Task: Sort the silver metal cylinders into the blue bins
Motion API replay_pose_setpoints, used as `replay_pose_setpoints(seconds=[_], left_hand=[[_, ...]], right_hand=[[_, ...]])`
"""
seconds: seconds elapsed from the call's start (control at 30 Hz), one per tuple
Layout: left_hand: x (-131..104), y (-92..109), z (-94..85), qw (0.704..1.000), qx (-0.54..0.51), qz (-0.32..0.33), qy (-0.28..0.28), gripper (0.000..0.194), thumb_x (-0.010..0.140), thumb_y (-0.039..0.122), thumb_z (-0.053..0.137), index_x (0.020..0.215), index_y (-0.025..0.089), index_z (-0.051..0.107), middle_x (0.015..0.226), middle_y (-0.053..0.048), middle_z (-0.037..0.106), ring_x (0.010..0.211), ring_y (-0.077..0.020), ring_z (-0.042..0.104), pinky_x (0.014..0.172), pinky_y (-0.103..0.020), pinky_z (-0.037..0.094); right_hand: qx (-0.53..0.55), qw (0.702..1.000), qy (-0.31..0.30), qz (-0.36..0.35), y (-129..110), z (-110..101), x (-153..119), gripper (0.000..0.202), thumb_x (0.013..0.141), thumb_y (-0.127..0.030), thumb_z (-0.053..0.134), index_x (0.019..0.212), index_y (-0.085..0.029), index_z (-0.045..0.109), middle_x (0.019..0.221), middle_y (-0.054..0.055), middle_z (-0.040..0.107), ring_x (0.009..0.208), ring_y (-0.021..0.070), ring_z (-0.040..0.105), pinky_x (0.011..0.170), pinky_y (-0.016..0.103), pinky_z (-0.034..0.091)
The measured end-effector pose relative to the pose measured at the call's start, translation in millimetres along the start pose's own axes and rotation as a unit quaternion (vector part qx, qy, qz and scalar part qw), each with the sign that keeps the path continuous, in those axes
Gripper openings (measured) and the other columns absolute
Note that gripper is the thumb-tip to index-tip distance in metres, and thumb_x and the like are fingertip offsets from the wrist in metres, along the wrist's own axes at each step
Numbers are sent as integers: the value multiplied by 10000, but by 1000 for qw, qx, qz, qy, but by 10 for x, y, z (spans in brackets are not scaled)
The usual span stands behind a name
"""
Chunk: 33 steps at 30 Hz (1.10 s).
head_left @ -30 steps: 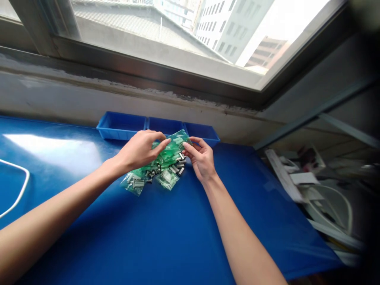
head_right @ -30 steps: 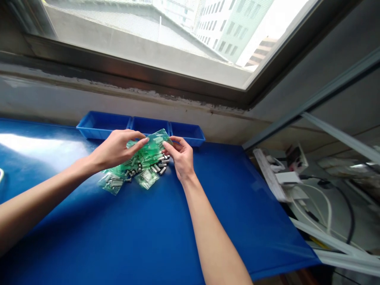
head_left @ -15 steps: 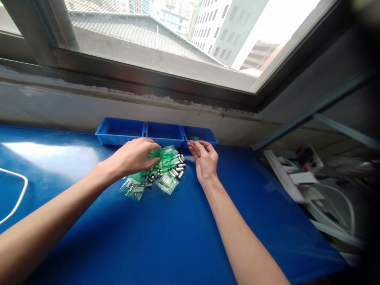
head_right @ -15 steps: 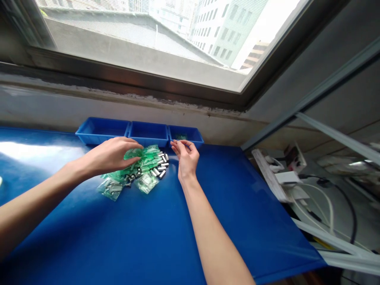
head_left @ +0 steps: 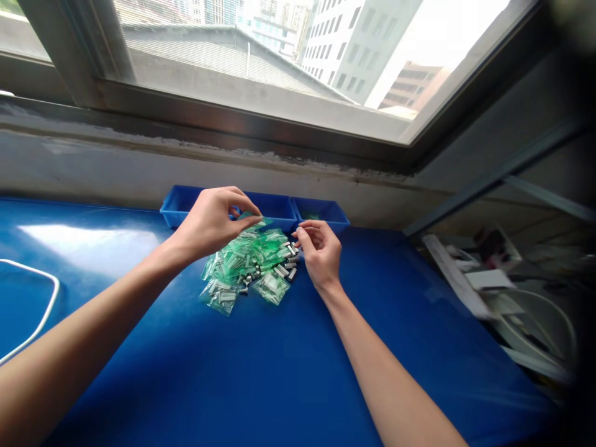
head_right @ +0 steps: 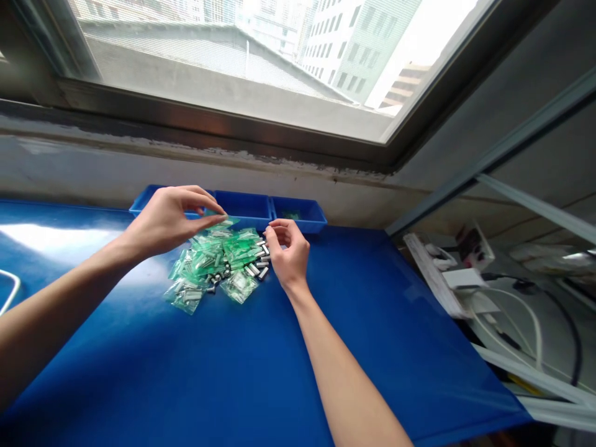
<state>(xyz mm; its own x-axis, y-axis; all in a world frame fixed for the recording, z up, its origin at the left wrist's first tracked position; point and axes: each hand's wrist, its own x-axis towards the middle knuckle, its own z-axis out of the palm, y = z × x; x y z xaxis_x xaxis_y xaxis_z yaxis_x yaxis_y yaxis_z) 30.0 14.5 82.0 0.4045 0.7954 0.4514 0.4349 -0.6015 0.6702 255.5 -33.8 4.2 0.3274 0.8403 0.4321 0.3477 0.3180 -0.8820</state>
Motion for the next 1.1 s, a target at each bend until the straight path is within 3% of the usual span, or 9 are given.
replay_pose_setpoints(seconds=[0.13,0.27,0.43,0.63,0.9,1.1], left_hand=[[-14,-46,58,983,-153,-97,-20,362,757,479,801,929,161,815,848,-87,776,750,-212,693,653,-285,526],[-44,-112,161,961,-248,-115,-32,390,737,484,828,903,135,779,822,-76,759,740,-184,688,678,-262,535],[-81,-95,281,940,-309,-123,-75,389,750,458,831,958,140,743,888,-75,753,837,-203,719,772,-283,569],[-93,-99,322,926,-339,-149,-70,449,741,479,835,1018,142,727,965,-93,760,859,-217,728,831,-333,589],[-85,-85,296,943,-300,-124,-74,440,758,444,822,1077,158,721,1061,-114,768,948,-253,733,872,-357,586],[-84,-65,340,955,-275,-96,-58,389,807,381,769,1115,152,709,1172,-131,744,1099,-273,707,988,-385,554]], right_hand=[[59,993,-101,1,-83,7,-31,325,864,-432,707,1119,-235,666,980,38,740,795,173,688,745,313,563],[117,975,-185,42,-123,20,-39,354,834,-437,753,1121,-242,684,879,19,753,788,185,697,723,313,551],[172,966,-173,89,-83,4,8,388,774,-417,818,1102,-247,700,881,15,767,770,187,703,704,314,552],[217,953,-151,146,2,-20,56,416,696,-358,885,1042,-228,695,769,-17,734,560,114,581,561,261,486],[206,959,-156,120,-21,-11,45,333,717,-363,865,972,-220,705,823,-3,743,595,118,623,575,259,518],[180,976,-99,68,6,8,69,283,727,-398,845,880,-211,697,836,11,750,729,189,729,707,338,611]])
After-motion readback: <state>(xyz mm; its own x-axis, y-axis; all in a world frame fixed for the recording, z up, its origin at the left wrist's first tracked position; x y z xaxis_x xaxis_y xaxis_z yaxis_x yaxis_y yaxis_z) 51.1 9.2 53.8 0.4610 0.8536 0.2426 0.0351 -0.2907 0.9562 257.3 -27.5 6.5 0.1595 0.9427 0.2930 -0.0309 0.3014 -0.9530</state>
